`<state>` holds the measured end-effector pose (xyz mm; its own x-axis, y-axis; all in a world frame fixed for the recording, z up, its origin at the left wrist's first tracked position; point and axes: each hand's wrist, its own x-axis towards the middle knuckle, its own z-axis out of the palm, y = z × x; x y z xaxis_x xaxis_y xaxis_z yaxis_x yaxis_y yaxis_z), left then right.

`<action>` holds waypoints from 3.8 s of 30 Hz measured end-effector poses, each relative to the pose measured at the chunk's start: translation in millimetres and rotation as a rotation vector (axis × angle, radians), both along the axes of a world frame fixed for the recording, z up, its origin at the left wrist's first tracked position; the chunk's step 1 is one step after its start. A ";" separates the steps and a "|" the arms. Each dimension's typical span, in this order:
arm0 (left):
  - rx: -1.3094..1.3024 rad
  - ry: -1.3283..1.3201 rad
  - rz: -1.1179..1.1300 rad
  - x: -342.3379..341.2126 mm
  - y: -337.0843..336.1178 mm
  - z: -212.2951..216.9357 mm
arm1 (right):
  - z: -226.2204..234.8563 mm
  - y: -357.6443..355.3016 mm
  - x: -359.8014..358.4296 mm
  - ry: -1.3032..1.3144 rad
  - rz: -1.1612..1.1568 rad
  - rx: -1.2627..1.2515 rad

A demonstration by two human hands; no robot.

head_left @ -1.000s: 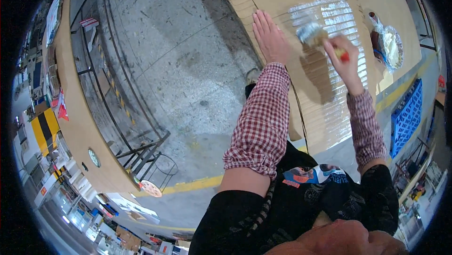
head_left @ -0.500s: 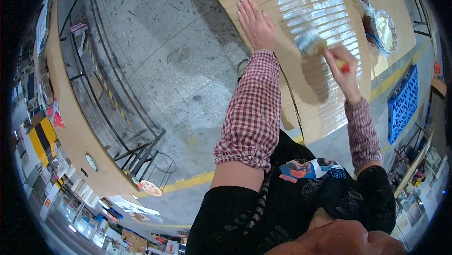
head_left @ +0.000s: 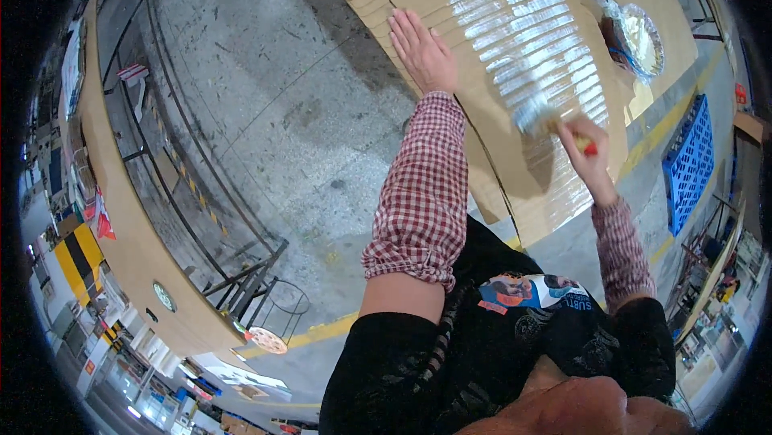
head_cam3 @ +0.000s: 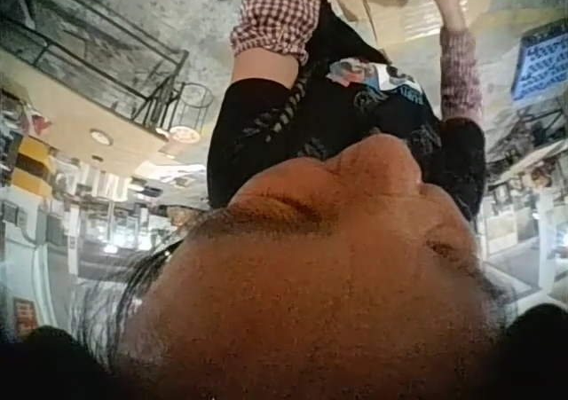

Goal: Applying a white liquid adhesive to the edges of a stack of cardboard strips using a handheld brush.

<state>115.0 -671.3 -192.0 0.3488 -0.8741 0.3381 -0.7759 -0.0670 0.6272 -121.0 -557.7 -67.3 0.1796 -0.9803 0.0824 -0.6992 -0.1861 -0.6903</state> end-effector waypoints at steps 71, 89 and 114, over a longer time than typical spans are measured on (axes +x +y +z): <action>0.042 0.002 0.049 -99.0 168.6 5.3 | -5.0 35.0 -170.3 -0.444 -0.284 -0.045; 0.112 -0.084 0.167 -135.5 190.5 -13.8 | -21.5 31.6 -199.0 -0.474 -0.147 -0.029; 0.197 -0.062 0.187 -131.5 192.9 -8.1 | 0.5 -22.1 -131.5 0.097 0.167 -0.010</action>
<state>-16.5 -478.4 -200.1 0.4938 -0.8477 0.1939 -0.7754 -0.3283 0.5394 -252.5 -579.8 -66.8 0.3471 -0.9354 0.0668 -0.7212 -0.3118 -0.6186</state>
